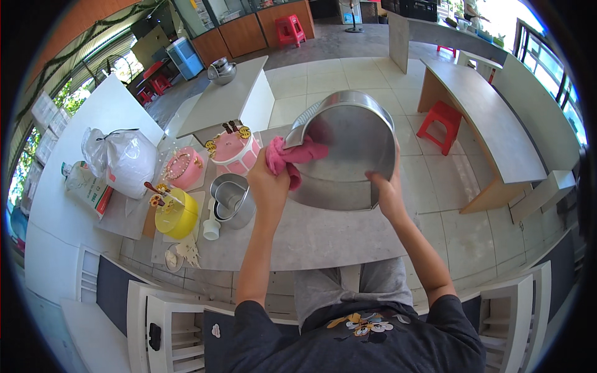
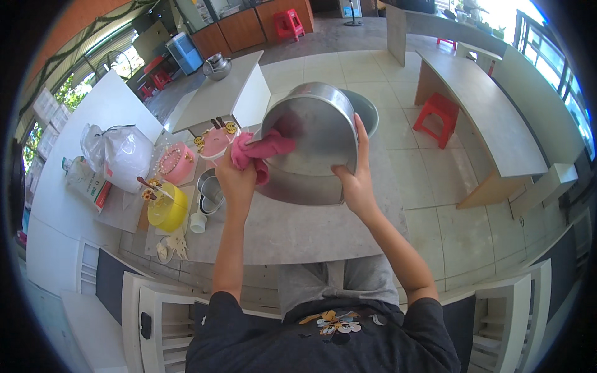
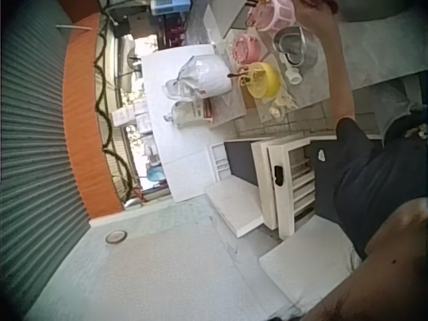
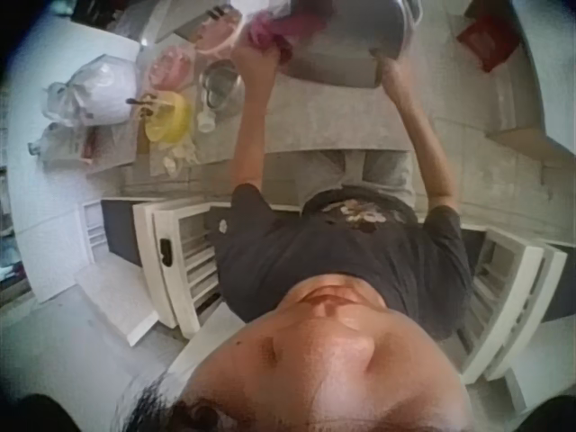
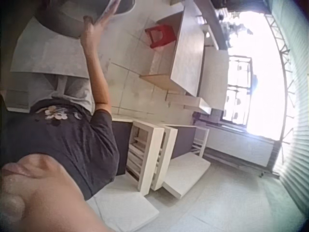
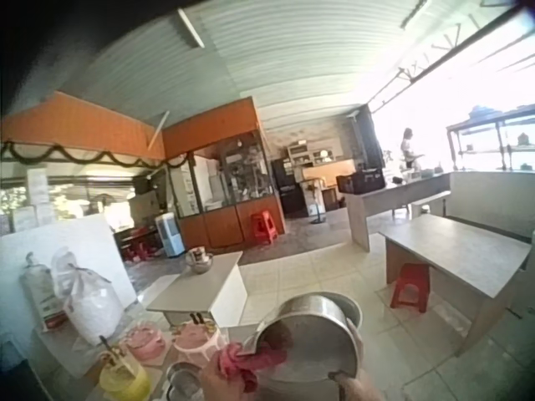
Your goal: Cleaning and wiping down heart-shaped and circular metal cake tins with a pink cloth.
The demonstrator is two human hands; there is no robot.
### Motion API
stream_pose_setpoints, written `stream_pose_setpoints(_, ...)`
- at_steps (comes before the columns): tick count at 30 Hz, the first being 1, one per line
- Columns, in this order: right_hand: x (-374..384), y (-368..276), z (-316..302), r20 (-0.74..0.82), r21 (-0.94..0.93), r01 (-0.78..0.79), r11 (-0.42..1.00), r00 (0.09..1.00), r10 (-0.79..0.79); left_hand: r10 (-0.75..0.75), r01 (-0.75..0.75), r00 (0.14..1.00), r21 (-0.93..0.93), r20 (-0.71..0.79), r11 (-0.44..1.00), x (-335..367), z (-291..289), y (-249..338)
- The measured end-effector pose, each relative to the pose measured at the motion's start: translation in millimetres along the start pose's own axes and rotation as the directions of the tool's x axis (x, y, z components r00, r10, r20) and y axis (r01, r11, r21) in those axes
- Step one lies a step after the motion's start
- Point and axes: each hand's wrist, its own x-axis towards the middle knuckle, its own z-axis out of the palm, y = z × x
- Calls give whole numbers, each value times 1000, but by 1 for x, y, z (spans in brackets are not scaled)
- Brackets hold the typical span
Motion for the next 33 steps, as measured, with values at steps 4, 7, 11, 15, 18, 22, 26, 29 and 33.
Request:
stream_pose_setpoints(4, 4, -17, 1, 221, -191, -7, 982, 974, 50, 53, -36, 980, -91, 193, 995, 3, -8, -4)
stream_pose_setpoints(7, 6, -32, 2, 278, -240, 6, 971, 958, 63, 241, -255, 946, 40, 215, 966, 0, -7, -18)
stream_pose_setpoints(11, 10, -47, 1, 250, -315, -48, 948, 959, 132, 153, -145, 981, -75, 120, 987, -11, -4, -12)
stream_pose_setpoints(15, 17, -25, -11, 173, -349, 7, 937, 983, 57, 68, -67, 998, -239, -5, 969, -12, 1, 6)
stream_pose_setpoints(18, 16, -25, -13, 118, -224, -31, 974, 991, 59, 125, -128, 992, -219, -28, 967, -17, 9, -2)
stream_pose_setpoints(22, 9, -26, -12, 104, -315, 15, 949, 994, 19, -22, 5, 999, -399, -40, 917, -19, 20, -2)
stream_pose_setpoints(26, -15, -44, 12, 133, -600, 164, 783, 986, -105, -170, 168, 985, -387, 28, 906, 0, 19, 7)
stream_pose_setpoints(29, -22, -45, 12, 174, -696, 221, 683, 975, -138, -124, 168, 980, -310, 155, 936, 9, 11, 27)
stream_pose_setpoints(33, -14, -40, 9, 359, -744, 193, 640, 923, 140, 630, -621, 692, -154, 352, 769, 12, 9, 14)
